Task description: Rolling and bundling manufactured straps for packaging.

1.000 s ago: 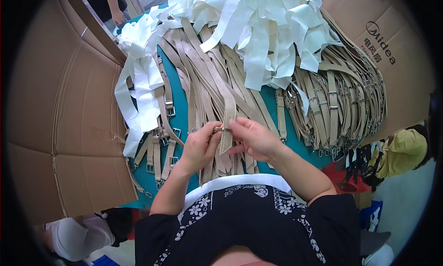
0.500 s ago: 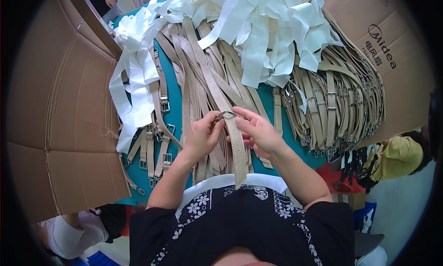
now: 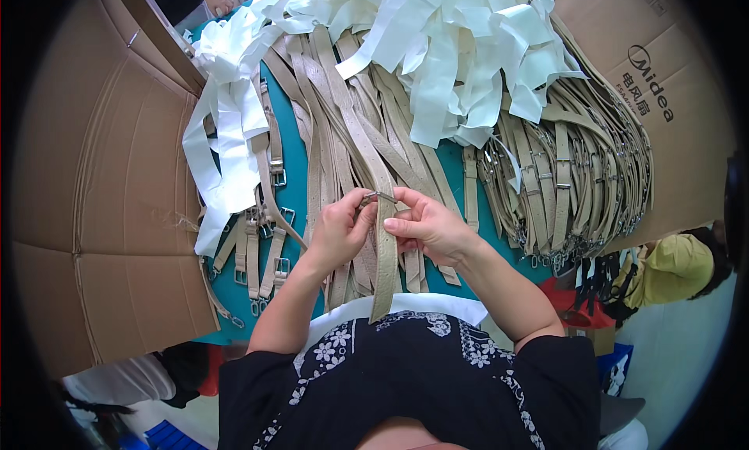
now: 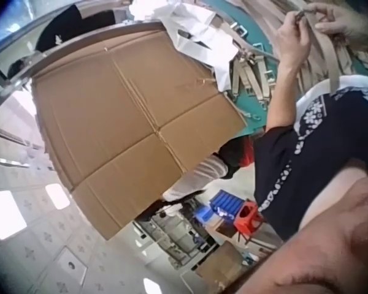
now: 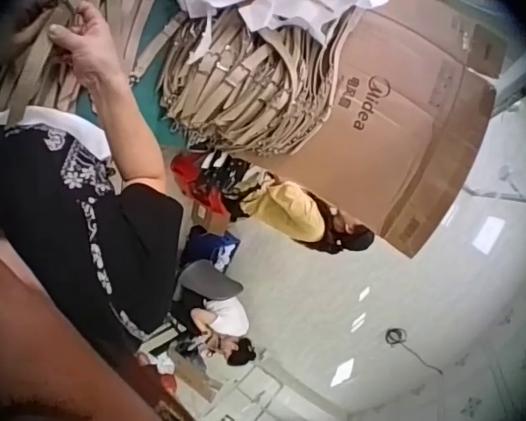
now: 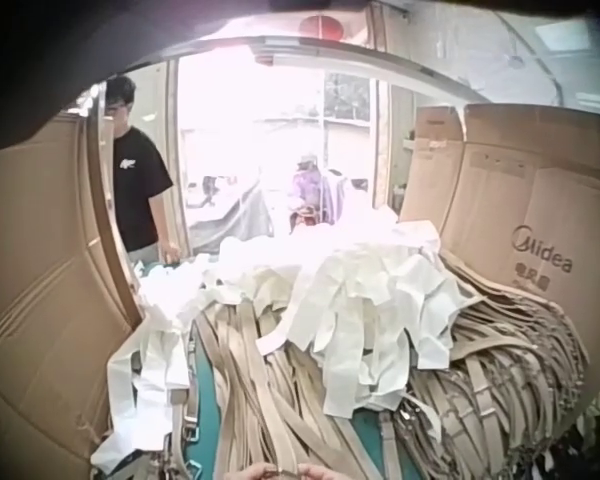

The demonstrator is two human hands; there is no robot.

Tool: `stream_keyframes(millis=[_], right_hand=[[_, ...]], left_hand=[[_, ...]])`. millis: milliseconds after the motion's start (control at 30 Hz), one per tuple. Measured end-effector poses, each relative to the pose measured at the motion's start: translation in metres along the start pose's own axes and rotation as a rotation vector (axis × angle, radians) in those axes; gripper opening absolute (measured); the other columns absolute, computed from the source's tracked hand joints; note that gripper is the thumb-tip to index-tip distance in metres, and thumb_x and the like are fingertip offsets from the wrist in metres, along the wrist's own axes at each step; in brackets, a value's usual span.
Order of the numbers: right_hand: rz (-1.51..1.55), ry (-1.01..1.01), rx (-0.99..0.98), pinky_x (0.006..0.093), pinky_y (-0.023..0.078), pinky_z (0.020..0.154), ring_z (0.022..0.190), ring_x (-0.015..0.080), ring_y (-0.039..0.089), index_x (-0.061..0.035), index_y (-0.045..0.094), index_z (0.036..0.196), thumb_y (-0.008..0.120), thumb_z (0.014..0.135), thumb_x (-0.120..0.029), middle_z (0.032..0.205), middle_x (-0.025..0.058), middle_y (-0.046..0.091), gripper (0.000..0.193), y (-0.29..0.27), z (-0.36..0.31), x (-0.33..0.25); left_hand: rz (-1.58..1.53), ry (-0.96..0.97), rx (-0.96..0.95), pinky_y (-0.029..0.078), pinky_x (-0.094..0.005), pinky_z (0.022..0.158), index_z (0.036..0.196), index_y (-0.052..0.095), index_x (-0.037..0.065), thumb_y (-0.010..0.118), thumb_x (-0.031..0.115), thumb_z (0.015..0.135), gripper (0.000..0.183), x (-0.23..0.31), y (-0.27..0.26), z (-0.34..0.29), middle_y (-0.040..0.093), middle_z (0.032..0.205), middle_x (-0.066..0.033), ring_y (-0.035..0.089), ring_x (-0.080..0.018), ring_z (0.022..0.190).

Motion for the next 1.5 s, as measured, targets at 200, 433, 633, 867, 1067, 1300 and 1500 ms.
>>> stream_keyframes(millis=[200,433,633,867,1067,1300,1500], right_hand=[[-0.261,-0.153,0.178,0.0203,0.046,0.060,0.067,0.0071,0.056,-0.0057,0.060,0.088,0.063,0.082,-0.019,0.073,-0.0010,0.060,0.014,-0.017,0.010,-0.019],[-0.158,-0.322,0.258,0.0234,0.047,0.062,0.063,0.0081,0.056,-0.0032,0.064,0.080,0.063,0.082,-0.024,0.077,0.0016,0.063,0.021,-0.036,0.028,-0.039],[-0.751,-0.384,0.132,0.0206,0.042,0.055,0.060,0.0041,0.048,-0.0018,0.057,0.076,0.057,0.087,-0.025,0.067,-0.0021,0.053,0.025,0.001,0.028,-0.067],[-0.642,-0.269,0.004,0.0232,0.047,0.053,0.057,0.0093,0.057,0.0041,0.060,0.078,0.051,0.087,-0.020,0.066,0.0048,0.059,0.027,0.017,0.036,-0.059],[-0.685,-0.241,0.015,0.0231,0.046,0.052,0.056,0.0098,0.058,0.0037,0.060,0.077,0.050,0.086,-0.019,0.066,0.0058,0.060,0.027,0.020,0.038,-0.051],[-0.616,-0.197,0.096,0.0222,0.048,0.051,0.056,0.0097,0.058,0.0024,0.059,0.075,0.052,0.086,-0.020,0.065,0.0052,0.059,0.027,0.008,0.041,-0.046],[-0.577,-0.180,0.069,0.0199,0.044,0.050,0.053,0.0068,0.054,-0.0020,0.057,0.073,0.056,0.086,-0.025,0.064,0.0013,0.057,0.026,0.016,0.040,-0.043]], left_hand=[[0.011,0.048,-0.279,0.045,-0.0338,0.065,0.103,0.051,0.001,0.052,0.016,0.086,0.023,0.018,0.012,-0.005,0.056,0.077,-0.0143,0.057,-0.0274,0.071],[0.504,0.033,-0.095,0.042,-0.0261,0.057,0.088,0.058,0.002,0.070,0.017,0.074,0.024,0.022,-0.007,-0.023,0.055,0.073,-0.0043,0.055,-0.0166,0.066],[-0.210,0.050,-0.339,0.042,-0.0219,0.053,0.084,0.059,0.000,0.064,0.009,0.079,0.011,0.065,-0.016,-0.019,0.056,0.069,-0.0032,0.055,-0.0086,0.062],[-0.187,0.050,-0.069,0.047,-0.0204,0.057,0.081,0.061,-0.002,0.066,-0.001,0.076,0.007,0.053,-0.052,0.016,0.060,0.074,-0.0036,0.056,-0.0075,0.064],[-0.042,-0.020,-0.135,0.038,-0.0195,0.049,0.073,0.059,0.000,0.068,0.005,0.075,0.011,0.030,-0.043,0.007,0.055,0.064,0.0004,0.045,-0.0024,0.055],[0.204,0.032,-0.146,0.042,-0.0208,0.055,0.085,0.062,-0.001,0.065,0.003,0.076,0.010,0.048,-0.043,0.005,0.056,0.071,-0.0012,0.050,-0.0056,0.062],[0.360,0.188,-0.185,0.039,-0.0251,0.051,0.084,0.062,0.001,0.067,0.005,0.074,0.012,0.074,-0.038,0.001,0.051,0.065,-0.0037,0.048,-0.0094,0.057]])
Point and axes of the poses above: each hand's wrist, its own z-axis towards the middle knuckle, its own y-axis out of the palm, x = y × z, the point moved 9 cm from there along z, towards the middle knuckle
